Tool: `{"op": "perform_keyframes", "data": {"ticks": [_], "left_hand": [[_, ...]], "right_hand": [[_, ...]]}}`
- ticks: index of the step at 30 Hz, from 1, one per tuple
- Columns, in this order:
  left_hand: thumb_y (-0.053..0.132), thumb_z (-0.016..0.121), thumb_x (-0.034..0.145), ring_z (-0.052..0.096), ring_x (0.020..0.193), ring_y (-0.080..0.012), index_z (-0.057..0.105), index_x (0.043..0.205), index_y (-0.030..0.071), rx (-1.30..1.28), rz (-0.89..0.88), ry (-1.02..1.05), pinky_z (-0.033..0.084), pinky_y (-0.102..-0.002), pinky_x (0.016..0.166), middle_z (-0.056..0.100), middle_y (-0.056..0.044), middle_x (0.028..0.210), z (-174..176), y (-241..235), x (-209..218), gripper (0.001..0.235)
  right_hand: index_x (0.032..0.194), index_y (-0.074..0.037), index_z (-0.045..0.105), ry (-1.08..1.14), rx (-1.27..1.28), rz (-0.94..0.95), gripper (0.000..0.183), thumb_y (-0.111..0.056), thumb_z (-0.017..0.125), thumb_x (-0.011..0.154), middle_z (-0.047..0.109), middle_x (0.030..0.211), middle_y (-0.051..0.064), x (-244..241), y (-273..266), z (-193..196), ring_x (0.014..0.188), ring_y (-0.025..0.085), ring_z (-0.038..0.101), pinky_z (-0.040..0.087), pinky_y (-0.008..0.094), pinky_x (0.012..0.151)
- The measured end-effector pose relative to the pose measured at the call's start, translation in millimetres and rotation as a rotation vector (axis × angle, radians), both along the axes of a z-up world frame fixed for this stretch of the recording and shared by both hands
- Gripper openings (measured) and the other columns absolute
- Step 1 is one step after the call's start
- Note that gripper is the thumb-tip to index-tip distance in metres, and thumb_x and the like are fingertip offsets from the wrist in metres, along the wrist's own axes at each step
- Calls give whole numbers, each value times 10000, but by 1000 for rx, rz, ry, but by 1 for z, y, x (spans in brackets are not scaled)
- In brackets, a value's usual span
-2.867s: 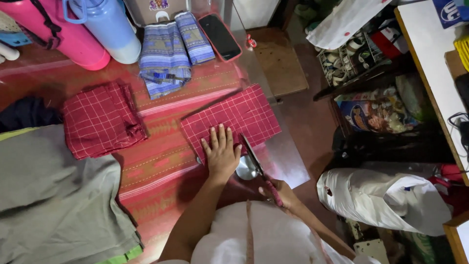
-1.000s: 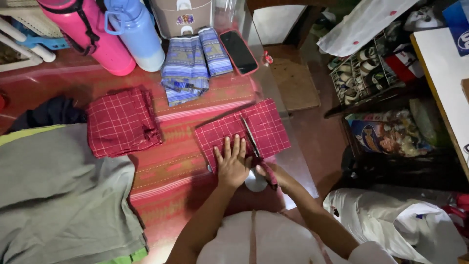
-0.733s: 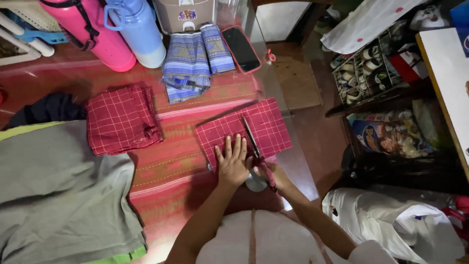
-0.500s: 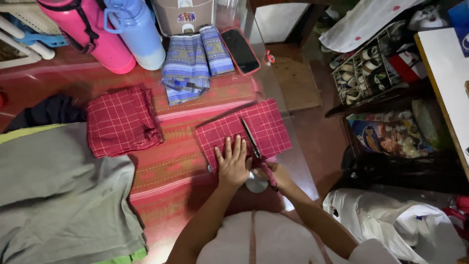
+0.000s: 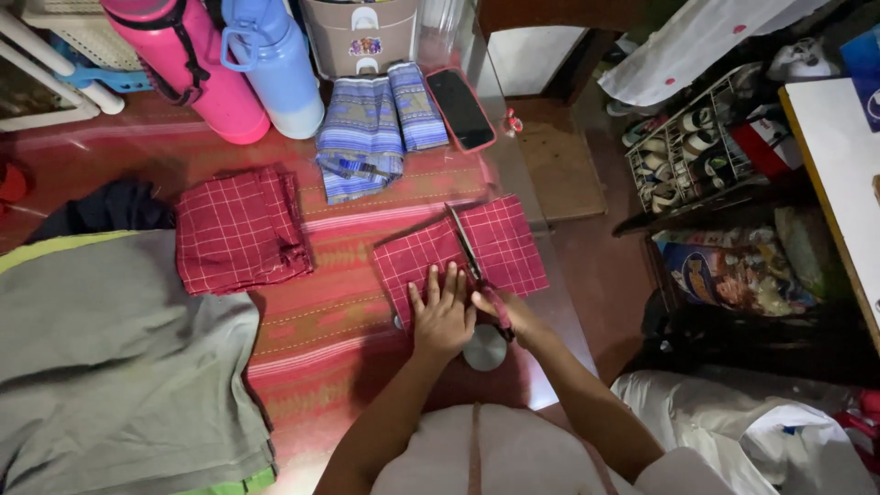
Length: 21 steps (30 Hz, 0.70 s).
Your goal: The person cuts a red checkered cloth into smaller pieces using scissors. They then unfold a grey cloth, smooth it out, and cut it into a rectangular shape. The person also handles a green and yellow striped cloth on the table.
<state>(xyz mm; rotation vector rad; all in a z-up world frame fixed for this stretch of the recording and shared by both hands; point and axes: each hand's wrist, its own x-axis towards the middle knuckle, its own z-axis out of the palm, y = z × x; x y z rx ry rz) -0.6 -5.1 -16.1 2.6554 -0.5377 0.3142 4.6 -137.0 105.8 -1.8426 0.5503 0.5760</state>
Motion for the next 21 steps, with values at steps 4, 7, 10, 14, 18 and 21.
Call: {"op": "perform_keyframes", "data": {"ticks": [4, 7, 10, 14, 18, 21], "left_hand": [[397, 534, 905, 316, 1518, -389, 513, 1496, 143, -18, 14, -44, 105, -746, 1178, 395, -64, 1646, 7, 1, -2, 643], [404, 534, 898, 327, 1508, -407, 511, 1500, 136, -42, -11, -26, 119, -762, 1158, 415, -82, 1631, 7, 1, 0, 659], [408, 533, 872, 355, 1495, -379, 535, 1483, 156, 5, 9, -75, 127, -744, 1161, 427, -61, 1625, 1, 3, 7, 661], [366, 654, 833, 496, 1317, -338, 593, 1427, 171, -26, 102, -93, 379, -613, 1065, 541, -71, 1482, 16, 27, 56, 628], [549, 774, 798, 456, 1289, -339, 401, 1555, 145, 157, 211, 415, 395, -612, 1084, 498, -69, 1443, 20, 59, 111, 936], [534, 788, 717, 615, 1090, -279, 731, 1003, 298, 254, 4, 436, 545, -535, 853, 640, 63, 1092, -27, 66, 136, 376]], "right_hand": [[899, -20, 776, -96, -46, 124, 472, -490, 747, 864, 740, 761, 233, -1, -16, -30, 802, 402, 740, 572, 427, 726], [979, -41, 793, -125, -121, 159, 493, -511, 643, 974, 755, 813, 218, -2, -26, -36, 825, 354, 754, 577, 405, 734], [977, -81, 805, -183, -137, 171, 499, -562, 690, 916, 742, 771, 182, -6, -35, -64, 817, 281, 757, 589, 341, 704], [916, 18, 715, -163, 102, 5, 452, -433, 711, 944, 593, 552, 130, -1, -43, -72, 477, 202, 565, 428, 301, 435], [1197, 121, 556, -338, 552, -58, 419, -248, 617, 1008, 467, 426, 151, -27, -87, -134, 254, 183, 426, 329, 291, 221], [1503, -100, 554, -729, -172, 108, 699, -340, 768, 882, 605, 1270, 285, -88, -143, -203, 1256, 467, 541, 378, 501, 1114]]}}
